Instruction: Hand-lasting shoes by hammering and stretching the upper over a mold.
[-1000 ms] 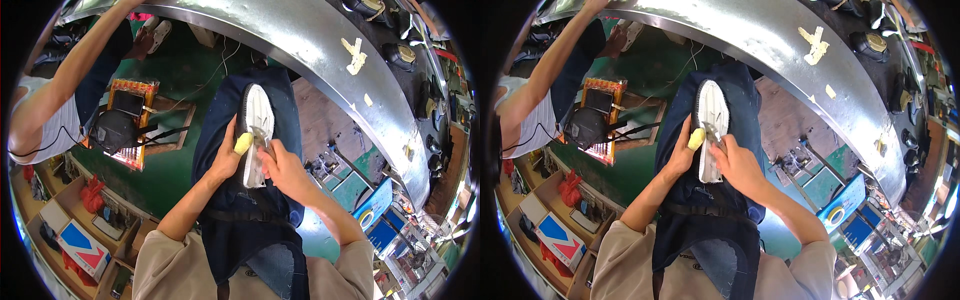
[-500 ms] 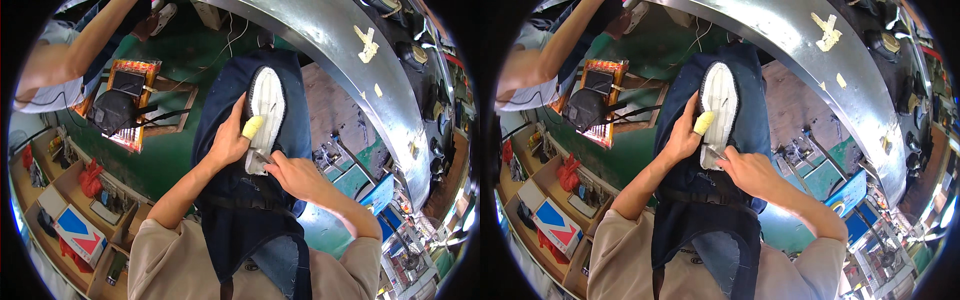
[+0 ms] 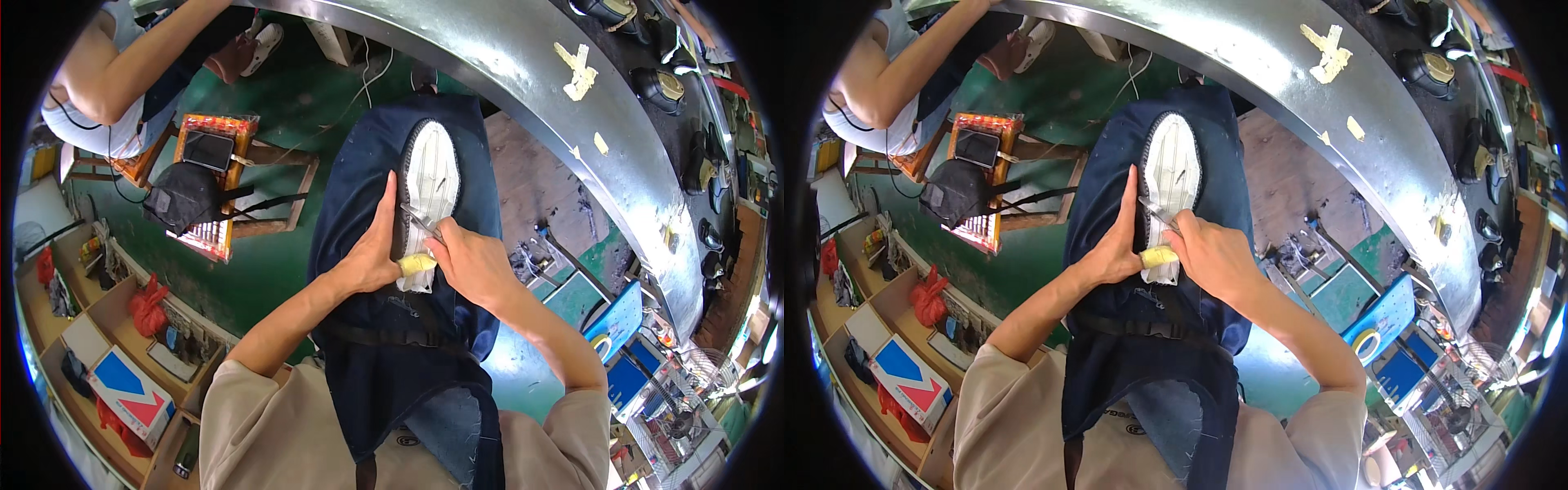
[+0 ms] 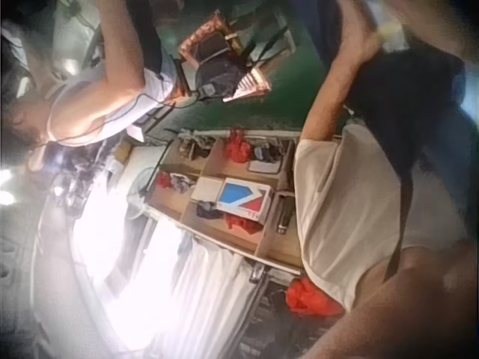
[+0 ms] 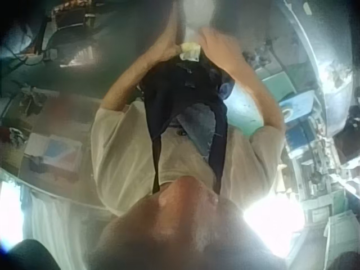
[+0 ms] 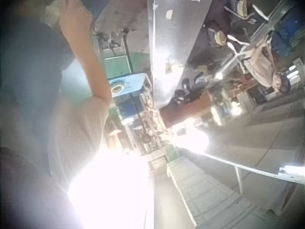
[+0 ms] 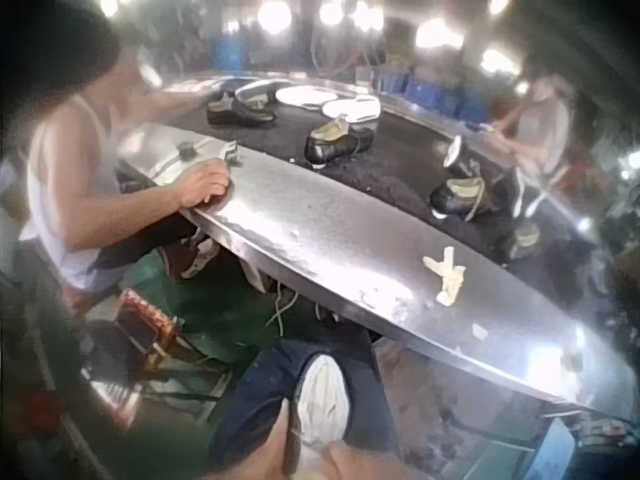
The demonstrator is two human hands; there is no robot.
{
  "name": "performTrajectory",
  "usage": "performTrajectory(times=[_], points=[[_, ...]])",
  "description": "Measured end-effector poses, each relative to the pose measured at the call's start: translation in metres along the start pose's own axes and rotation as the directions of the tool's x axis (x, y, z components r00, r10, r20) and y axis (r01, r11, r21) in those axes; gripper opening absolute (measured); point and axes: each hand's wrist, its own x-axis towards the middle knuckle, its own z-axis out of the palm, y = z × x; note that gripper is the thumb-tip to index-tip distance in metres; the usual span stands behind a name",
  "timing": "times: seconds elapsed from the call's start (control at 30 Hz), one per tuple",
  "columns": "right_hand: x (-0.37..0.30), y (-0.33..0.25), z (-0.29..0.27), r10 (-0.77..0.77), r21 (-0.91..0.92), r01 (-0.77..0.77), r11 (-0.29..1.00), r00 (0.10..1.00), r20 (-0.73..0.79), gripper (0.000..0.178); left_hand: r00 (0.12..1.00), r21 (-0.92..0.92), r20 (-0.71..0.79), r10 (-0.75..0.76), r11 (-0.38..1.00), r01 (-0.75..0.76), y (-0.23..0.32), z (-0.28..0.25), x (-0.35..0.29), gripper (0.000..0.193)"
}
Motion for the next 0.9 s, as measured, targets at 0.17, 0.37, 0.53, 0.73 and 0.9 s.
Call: performTrajectory(times=[0.17,0.37,0.53,0.73,0.9], points=[[0.004,0.006,-0.045,0.288,0.600,-0.595,0.535,0.796,0.533,0.034,0.937,-0.790,-0.244,-0.250,0.612,-0.043,0.001,-0.003,0.033,0.057],[0.027,0.002,-0.052,0.122,0.495,-0.414,0.764,0.846,0.519,0.035,0.973,-0.861,-0.023,-0.229,0.499,0.097,0.027,-0.010,0.038,0.049],[0.011,-0.017,-0.005,0.287,0.402,-0.331,0.853,0.943,0.168,0.033,0.927,-0.576,-0.284,-0.247,0.816,0.041,0.012,-0.002,0.047,0.046],[-0.022,-0.012,0.013,0.415,0.833,-0.366,0.414,0.891,0.186,0.036,0.928,-0.310,-0.358,-0.102,0.951,-0.015,-0.011,0.002,0.052,0.049],[-0.035,0.016,0.024,0.555,0.941,-0.301,0.157,0.815,0.168,0.044,0.903,-0.530,-0.154,-0.401,0.805,0.267,-0.020,0.001,0.053,0.064]])
